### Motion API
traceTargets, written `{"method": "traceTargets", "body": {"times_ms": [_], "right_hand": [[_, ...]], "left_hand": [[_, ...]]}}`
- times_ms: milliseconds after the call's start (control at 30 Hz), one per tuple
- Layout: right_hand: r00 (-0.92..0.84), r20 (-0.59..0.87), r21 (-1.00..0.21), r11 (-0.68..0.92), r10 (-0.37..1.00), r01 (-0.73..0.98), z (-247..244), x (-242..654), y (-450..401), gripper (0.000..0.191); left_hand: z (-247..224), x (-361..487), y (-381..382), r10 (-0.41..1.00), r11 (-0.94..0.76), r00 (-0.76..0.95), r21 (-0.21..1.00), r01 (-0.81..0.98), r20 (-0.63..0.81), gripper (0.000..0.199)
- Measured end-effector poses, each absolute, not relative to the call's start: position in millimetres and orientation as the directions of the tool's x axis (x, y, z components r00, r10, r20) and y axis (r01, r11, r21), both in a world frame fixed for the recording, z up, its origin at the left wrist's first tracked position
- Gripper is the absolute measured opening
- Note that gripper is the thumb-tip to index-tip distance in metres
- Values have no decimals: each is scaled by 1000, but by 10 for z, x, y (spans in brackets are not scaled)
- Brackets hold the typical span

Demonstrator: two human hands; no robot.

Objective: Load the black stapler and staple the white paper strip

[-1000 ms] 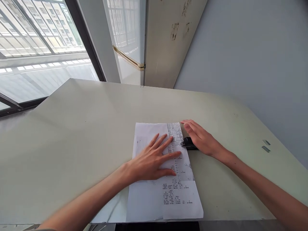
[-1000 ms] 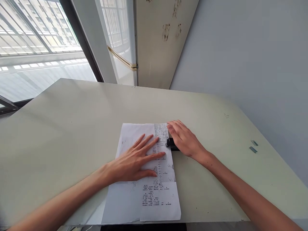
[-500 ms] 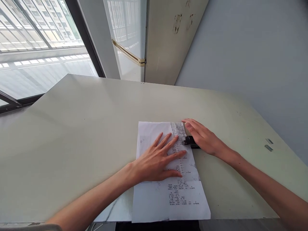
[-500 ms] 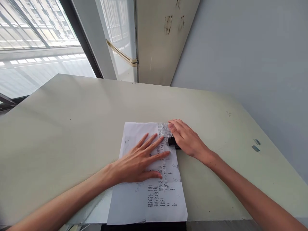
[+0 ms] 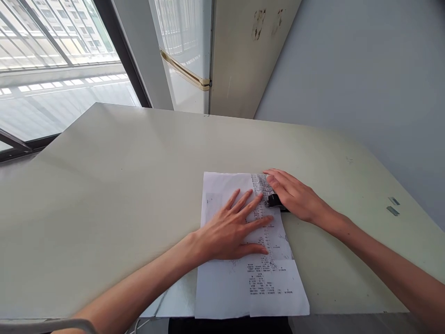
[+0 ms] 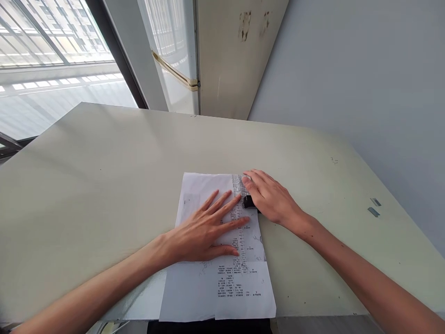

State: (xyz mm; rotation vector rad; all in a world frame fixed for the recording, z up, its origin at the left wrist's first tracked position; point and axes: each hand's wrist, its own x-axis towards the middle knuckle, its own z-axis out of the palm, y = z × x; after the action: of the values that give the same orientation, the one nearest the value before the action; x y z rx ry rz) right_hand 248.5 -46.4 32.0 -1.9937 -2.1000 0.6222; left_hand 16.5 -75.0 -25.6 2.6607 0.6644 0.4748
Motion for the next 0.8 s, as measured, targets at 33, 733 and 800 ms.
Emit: {"method": "traceTargets", "body": {"times_ms": [33,733,800], "right_hand": [[-88,-151,-414,18,985,910,318,2483,-463,58],[-83,-186,-468,-14,979,884,302,2542,-461,60],[-88,-183,-463,-7,979,886,304,2524,-458,60]], "left_hand": [[-258,166,-752,501,-827,833,416,380,234,71],[-230,153,-756,494,-829,843,408,383,213,71],[-223,153,-753,492,-830,844,407,382,211,71]]}}
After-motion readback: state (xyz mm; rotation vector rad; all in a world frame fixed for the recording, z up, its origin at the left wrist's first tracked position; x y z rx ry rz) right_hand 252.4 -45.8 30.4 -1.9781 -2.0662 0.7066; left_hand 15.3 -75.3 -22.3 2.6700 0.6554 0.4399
